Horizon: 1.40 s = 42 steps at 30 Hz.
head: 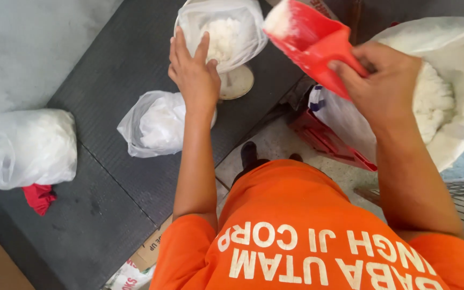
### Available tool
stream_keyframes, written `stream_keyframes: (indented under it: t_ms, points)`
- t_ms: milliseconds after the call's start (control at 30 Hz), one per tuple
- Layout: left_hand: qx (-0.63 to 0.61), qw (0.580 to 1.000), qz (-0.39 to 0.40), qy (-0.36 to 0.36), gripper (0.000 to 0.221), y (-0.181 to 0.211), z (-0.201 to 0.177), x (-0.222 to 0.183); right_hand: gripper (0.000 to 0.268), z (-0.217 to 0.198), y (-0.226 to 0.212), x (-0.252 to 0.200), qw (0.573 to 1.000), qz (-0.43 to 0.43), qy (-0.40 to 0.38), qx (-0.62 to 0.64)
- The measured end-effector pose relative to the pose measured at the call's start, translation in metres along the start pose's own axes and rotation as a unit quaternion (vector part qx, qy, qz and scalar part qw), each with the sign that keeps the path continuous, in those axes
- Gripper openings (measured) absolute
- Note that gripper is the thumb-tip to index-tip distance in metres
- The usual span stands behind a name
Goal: Scooping sugar from a large sack into small plastic bags and weighing them on a scale.
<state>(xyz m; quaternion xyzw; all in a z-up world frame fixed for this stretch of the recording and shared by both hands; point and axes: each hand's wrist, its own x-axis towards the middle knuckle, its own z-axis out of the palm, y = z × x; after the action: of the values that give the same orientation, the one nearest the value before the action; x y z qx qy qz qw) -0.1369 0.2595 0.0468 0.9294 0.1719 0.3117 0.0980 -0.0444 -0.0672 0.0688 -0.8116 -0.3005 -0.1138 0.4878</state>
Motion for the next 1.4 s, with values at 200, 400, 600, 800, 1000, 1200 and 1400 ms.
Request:
stream_keyframes:
  t_ms: [200, 400, 600, 800, 1000, 1200, 1400]
  points:
    - [-0.05, 0.987, -0.125, -0.089, 0.051, -0.044, 0.026, 0.003, 0.02, 0.061, -0.018, 0.059, 0.98, -0.153, -0.07, -0.106]
    - [-0.072, 0.993, -0.084, -0.039, 0.044, -0.054, 0.044, 0.007, 0.016, 0.106, -0.017, 0.099, 0.925, -0.282, -0.099, -0.236]
    - [-0.07, 0.994, -0.084, -0.016, 0.041, -0.054, 0.043, 0.012, 0.021, 0.12, -0.026, 0.119, 0.868, -0.338, -0.133, -0.34]
    - [-0.081, 0.993, -0.089, -0.022, 0.044, -0.055, 0.045, 0.012, 0.024, 0.125, -0.034, 0.131, 0.83, -0.33, -0.181, -0.411]
    - [-0.125, 0.987, -0.093, -0.046, 0.049, -0.041, 0.02, 0.022, 0.007, 0.143, -0.03, 0.136, 0.838, -0.33, -0.213, -0.378]
    - [-0.073, 0.987, -0.108, -0.095, 0.047, -0.065, 0.06, 0.016, 0.015, 0.161, -0.052, 0.144, 0.857, -0.357, -0.205, -0.309]
    - [-0.13, 0.983, -0.115, -0.06, 0.058, -0.056, 0.048, 0.018, 0.009, 0.171, -0.032, 0.156, 0.807, -0.369, -0.243, -0.391]
